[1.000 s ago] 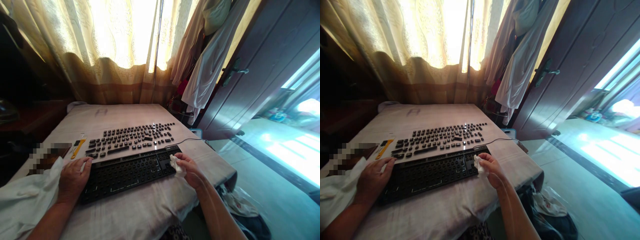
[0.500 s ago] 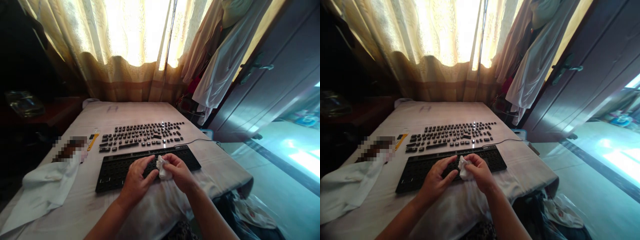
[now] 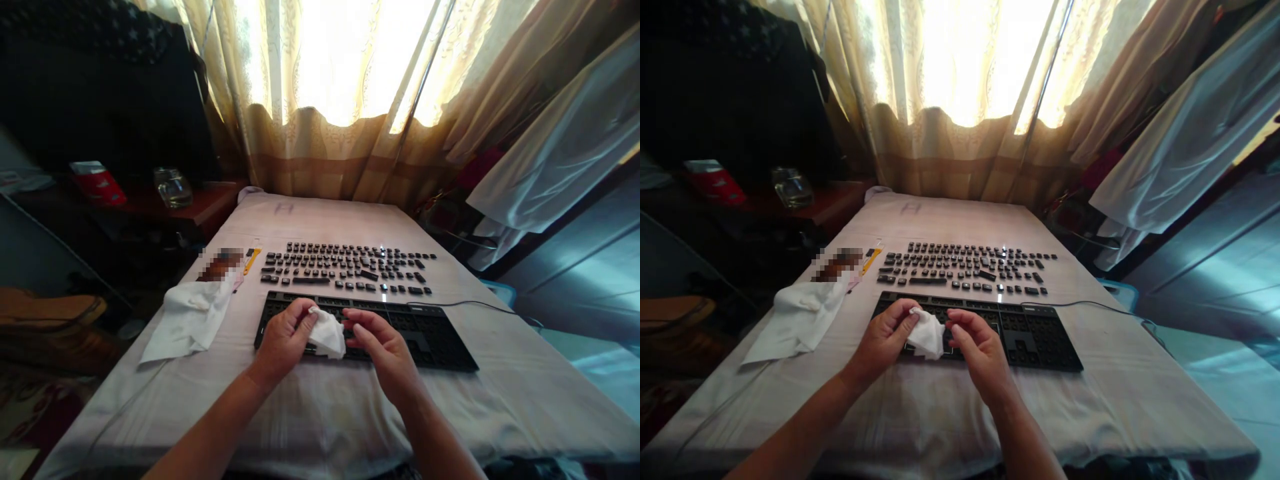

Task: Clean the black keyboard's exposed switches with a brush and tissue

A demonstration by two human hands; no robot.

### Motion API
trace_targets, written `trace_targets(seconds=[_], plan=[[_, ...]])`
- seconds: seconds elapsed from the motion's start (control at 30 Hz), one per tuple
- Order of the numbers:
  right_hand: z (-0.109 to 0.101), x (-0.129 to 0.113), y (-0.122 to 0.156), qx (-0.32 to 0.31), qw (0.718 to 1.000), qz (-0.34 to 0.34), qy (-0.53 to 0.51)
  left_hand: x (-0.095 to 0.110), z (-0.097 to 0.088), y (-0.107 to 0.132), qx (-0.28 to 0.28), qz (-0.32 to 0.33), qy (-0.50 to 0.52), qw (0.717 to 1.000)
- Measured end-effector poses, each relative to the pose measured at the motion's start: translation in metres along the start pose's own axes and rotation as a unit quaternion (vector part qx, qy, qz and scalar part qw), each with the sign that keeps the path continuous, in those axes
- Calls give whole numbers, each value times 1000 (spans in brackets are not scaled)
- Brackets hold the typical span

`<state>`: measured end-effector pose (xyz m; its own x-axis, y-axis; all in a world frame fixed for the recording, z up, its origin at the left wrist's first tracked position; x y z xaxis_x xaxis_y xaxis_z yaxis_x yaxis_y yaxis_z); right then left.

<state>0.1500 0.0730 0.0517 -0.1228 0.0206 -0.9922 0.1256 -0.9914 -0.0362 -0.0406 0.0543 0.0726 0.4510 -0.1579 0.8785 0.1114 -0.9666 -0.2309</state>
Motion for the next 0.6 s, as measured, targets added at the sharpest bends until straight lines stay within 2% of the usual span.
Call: trace_targets(seconds=[0.1, 0.27, 0.37, 0.47, 0.6], plan=[[-19, -2, 2, 54, 995, -53, 70, -13, -45, 2, 15, -29, -33, 999], [-51, -4, 8, 134, 974, -128, 131, -42, -155, -3, 101, -90, -115, 984], [-61, -10, 12, 156, 963, -163, 149, -61, -203, -7, 116, -133, -150, 973], [-68, -13, 15, 169, 953, -187, 168, -74, -217, -11, 87, -152, -169, 970], [-75, -10, 16, 168, 945, -203, 192, -85, -206, -16, 50, -157, -236, 958]])
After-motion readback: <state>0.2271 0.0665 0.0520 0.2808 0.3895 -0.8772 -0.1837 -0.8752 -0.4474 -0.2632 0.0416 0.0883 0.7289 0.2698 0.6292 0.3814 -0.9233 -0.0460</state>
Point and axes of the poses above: each hand's wrist, its own y-axis away from the middle knuckle, its own z-axis out of the palm, x = y × z, the point moved 9 cm from there along -y, towards the middle knuckle, and after that the axes turned 1 degree about x, right-handed, at the moved point
